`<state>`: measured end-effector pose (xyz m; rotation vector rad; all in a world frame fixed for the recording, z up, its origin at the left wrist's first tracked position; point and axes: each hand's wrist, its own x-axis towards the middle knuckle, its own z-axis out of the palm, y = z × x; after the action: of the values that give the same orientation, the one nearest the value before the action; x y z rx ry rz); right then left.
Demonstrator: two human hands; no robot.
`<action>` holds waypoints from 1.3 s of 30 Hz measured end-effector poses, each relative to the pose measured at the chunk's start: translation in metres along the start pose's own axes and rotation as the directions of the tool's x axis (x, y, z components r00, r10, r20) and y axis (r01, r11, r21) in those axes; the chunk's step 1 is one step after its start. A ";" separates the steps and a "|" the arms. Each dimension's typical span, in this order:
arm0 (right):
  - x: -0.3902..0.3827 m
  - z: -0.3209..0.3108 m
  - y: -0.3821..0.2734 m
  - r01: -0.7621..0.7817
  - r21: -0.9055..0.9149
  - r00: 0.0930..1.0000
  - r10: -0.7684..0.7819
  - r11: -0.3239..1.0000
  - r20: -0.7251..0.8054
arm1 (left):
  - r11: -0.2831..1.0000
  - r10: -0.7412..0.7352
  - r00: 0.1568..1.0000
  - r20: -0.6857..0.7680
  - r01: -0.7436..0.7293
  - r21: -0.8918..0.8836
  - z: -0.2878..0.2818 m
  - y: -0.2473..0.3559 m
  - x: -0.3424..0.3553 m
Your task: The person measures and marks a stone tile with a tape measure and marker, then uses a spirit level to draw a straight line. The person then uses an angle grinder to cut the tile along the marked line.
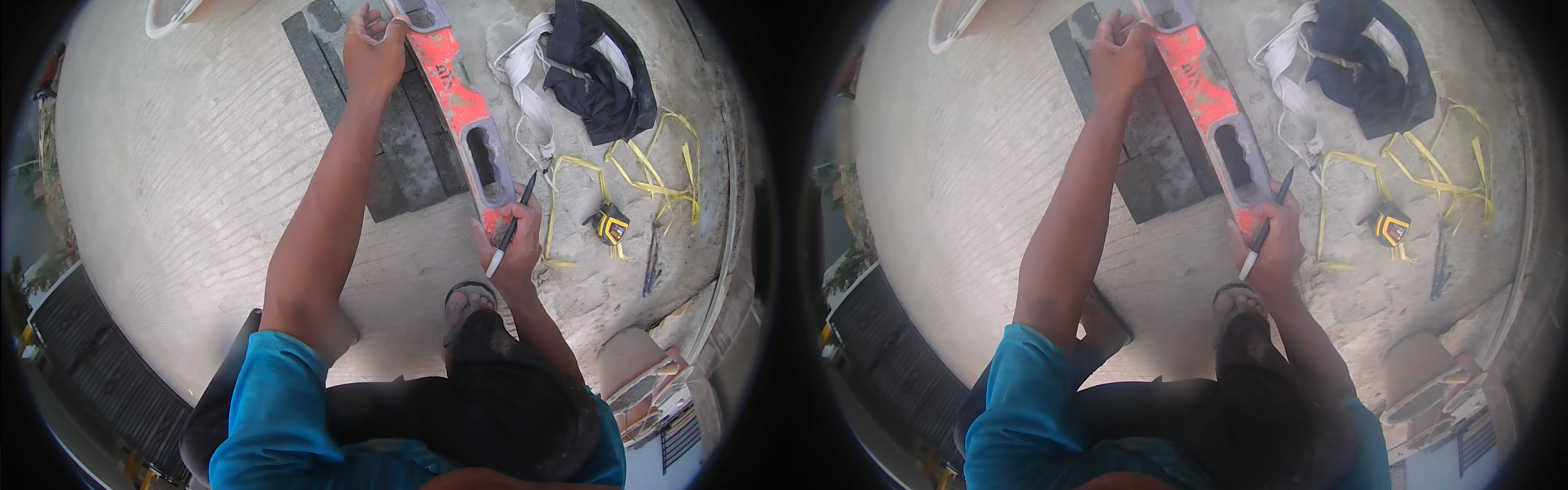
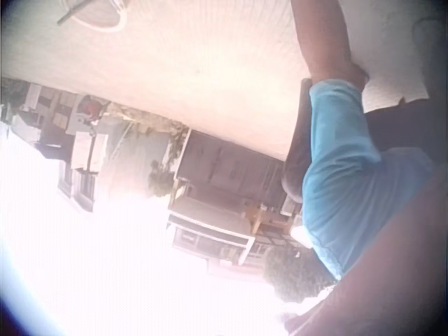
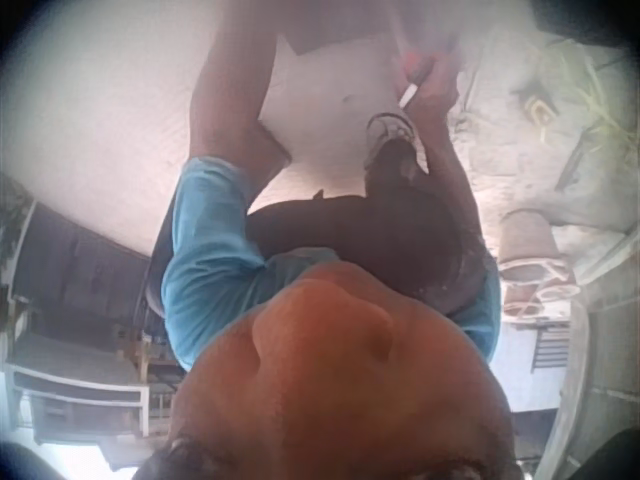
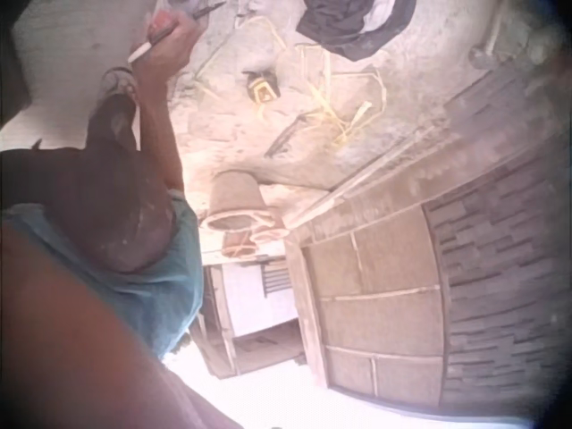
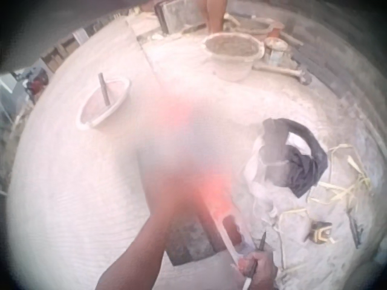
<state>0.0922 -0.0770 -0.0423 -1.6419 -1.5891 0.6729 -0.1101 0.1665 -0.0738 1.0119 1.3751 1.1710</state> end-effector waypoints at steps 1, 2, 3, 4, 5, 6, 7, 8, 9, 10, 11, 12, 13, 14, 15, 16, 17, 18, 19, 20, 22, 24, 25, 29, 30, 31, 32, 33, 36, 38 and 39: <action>0.001 0.004 0.001 -0.002 -0.008 1.000 0.002 1.000 0.008 | 0.994 0.014 0.999 0.038 -0.018 0.106 -0.008 -0.001 0.005; 0.002 0.007 0.002 -0.004 -0.015 1.000 0.004 1.000 0.016 | 0.985 0.006 0.993 0.115 -0.026 0.171 -0.014 -0.003 0.008; 0.004 0.009 0.002 0.010 -0.036 1.000 -0.009 0.999 0.007 | 0.972 -0.006 0.980 0.198 -0.041 0.231 -0.018 -0.006 0.009; 0.005 0.013 0.002 0.022 -0.052 1.000 -0.022 0.998 0.003 | 0.958 -0.026 0.961 0.276 -0.054 0.280 -0.021 -0.007 0.006; 0.007 0.014 0.002 0.034 -0.068 0.999 -0.034 0.997 0.000 | 0.950 -0.039 0.942 0.332 -0.068 0.305 -0.022 -0.009 0.004; 0.008 0.015 0.003 0.029 -0.068 1.000 -0.030 0.997 -0.005 | 0.940 -0.054 0.922 0.382 -0.082 0.332 -0.022 -0.010 0.004; 0.008 0.016 0.002 0.022 -0.066 1.000 -0.022 0.998 -0.006 | 0.931 -0.070 0.904 0.422 -0.093 0.354 -0.023 -0.011 0.000; 0.008 0.016 0.002 0.014 -0.064 1.000 -0.015 0.998 -0.008 | 0.923 -0.075 0.894 0.441 -0.104 0.369 -0.023 -0.012 0.000; 0.008 0.017 0.002 0.010 -0.062 1.000 -0.010 0.998 -0.002 | 0.915 -0.080 0.887 0.456 -0.116 0.386 -0.023 -0.012 0.000; 0.009 0.016 0.002 0.003 -0.062 1.000 -0.003 0.998 0.003 | 0.909 -0.084 0.880 0.467 -0.124 0.397 -0.022 -0.013 0.001; 0.010 0.016 0.003 -0.004 -0.063 1.000 0.004 0.998 0.007 | 0.904 -0.085 0.877 0.472 -0.131 0.406 -0.023 -0.013 0.002; 0.011 0.016 0.005 0.019 -0.069 1.000 -0.019 0.997 0.005 | 0.898 -0.087 0.877 0.473 -0.137 0.418 -0.023 -0.014 0.002; 0.012 0.016 0.007 0.041 -0.075 0.999 -0.041 0.996 0.002 | 0.896 -0.090 0.874 0.477 -0.137 0.422 -0.025 -0.015 0.001; 0.012 0.016 0.008 0.064 -0.081 0.998 -0.064 0.995 -0.001 | 0.880 -0.081 0.877 0.474 -0.160 0.446 -0.026 -0.017 0.003; 0.012 0.016 0.008 0.051 -0.081 0.999 -0.051 0.995 0.004 | 0.863 -0.071 0.879 0.471 -0.183 0.471 -0.027 -0.018 0.004; 0.011 0.016 0.007 0.038 -0.079 0.999 -0.038 0.996 0.008 | 0.844 -0.061 0.881 0.470 -0.206 0.495 -0.027 -0.018 0.006; 0.011 0.016 0.006 0.025 -0.077 1.000 -0.025 0.997 0.012 | 0.823 -0.051 0.882 0.468 -0.229 0.520 -0.028 -0.018 0.006; 0.012 0.016 0.006 0.032 -0.078 0.999 -0.032 0.996 0.010 | 0.820 -0.055 0.879 0.473 -0.231 0.524 -0.029 -0.019 0.007; 0.012 0.016 0.006 0.038 -0.081 0.999 -0.037 0.996 0.008 | 0.817 -0.059 0.876 0.480 -0.233 0.527 -0.028 -0.016 0.007; 0.012 0.016 0.006 0.043 -0.084 0.999 -0.042 0.996 0.005 | 0.815 -0.064 0.872 0.486 -0.235 0.529 -0.027 -0.012 0.007; 0.012 0.016 0.005 0.028 -0.084 1.000 -0.027 0.996 0.013 | 0.810 -0.074 0.865 0.497 -0.239 0.536 -0.026 -0.008 0.007; 0.011 0.016 0.004 0.027 -0.085 1.000 -0.026 0.996 0.016 | 0.821 -0.077 0.865 0.496 -0.227 0.524 -0.027 -0.007 0.005; 0.011 0.016 0.004 0.035 -0.086 0.999 -0.033 0.996 0.015 | 0.833 -0.074 0.868 0.490 -0.216 0.509 -0.028 -0.009 0.005; 0.010 0.017 0.005 0.051 -0.073 0.999 -0.050 0.996 0.009 | 0.879 -0.064 0.882 0.466 -0.171 0.446 -0.032 -0.014 0.002; 0.009 0.017 0.005 0.045 -0.072 0.999 -0.044 0.996 0.014 | 0.860 -0.089 0.888 0.452 -0.161 0.485 -0.032 -0.014 0.001; 0.009 0.017 0.005 0.035 -0.076 0.999 -0.034 0.997 0.014 | 0.840 -0.112 0.889 0.443 -0.153 0.520 -0.028 -0.007 0.000; 0.007 0.015 0.006 0.021 -0.081 1.000 -0.020 0.996 0.015 | 0.821 -0.139 0.890 0.435 -0.143 0.553 -0.023 0.001 -0.003; 0.007 0.015 0.006 0.019 -0.066 1.000 -0.019 0.998 0.005 | 0.711 -0.127 0.864 0.487 -0.263 0.652 -0.019 0.010 -0.003; 0.010 0.017 0.007 0.000 -0.059 1.000 -0.001 0.998 -0.009 | 0.413 -0.031 0.791 0.611 -0.547 0.729 -0.007 0.037 0.001; 0.005 0.014 0.008 -0.022 -0.104 1.000 0.024 0.994 0.014 | 0.393 0.090 0.781 0.618 -0.598 0.699 -0.017 0.030 0.022; 0.004 0.015 0.005 -0.015 -0.079 0.998 0.020 0.997 0.056 | 0.385 0.036 0.816 0.577 -0.544 0.746 -0.031 0.040 0.015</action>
<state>0.0834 -0.0707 -0.0546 -1.7092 -1.6628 0.6793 -0.1435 0.1838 -0.0364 2.2593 1.3965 0.2177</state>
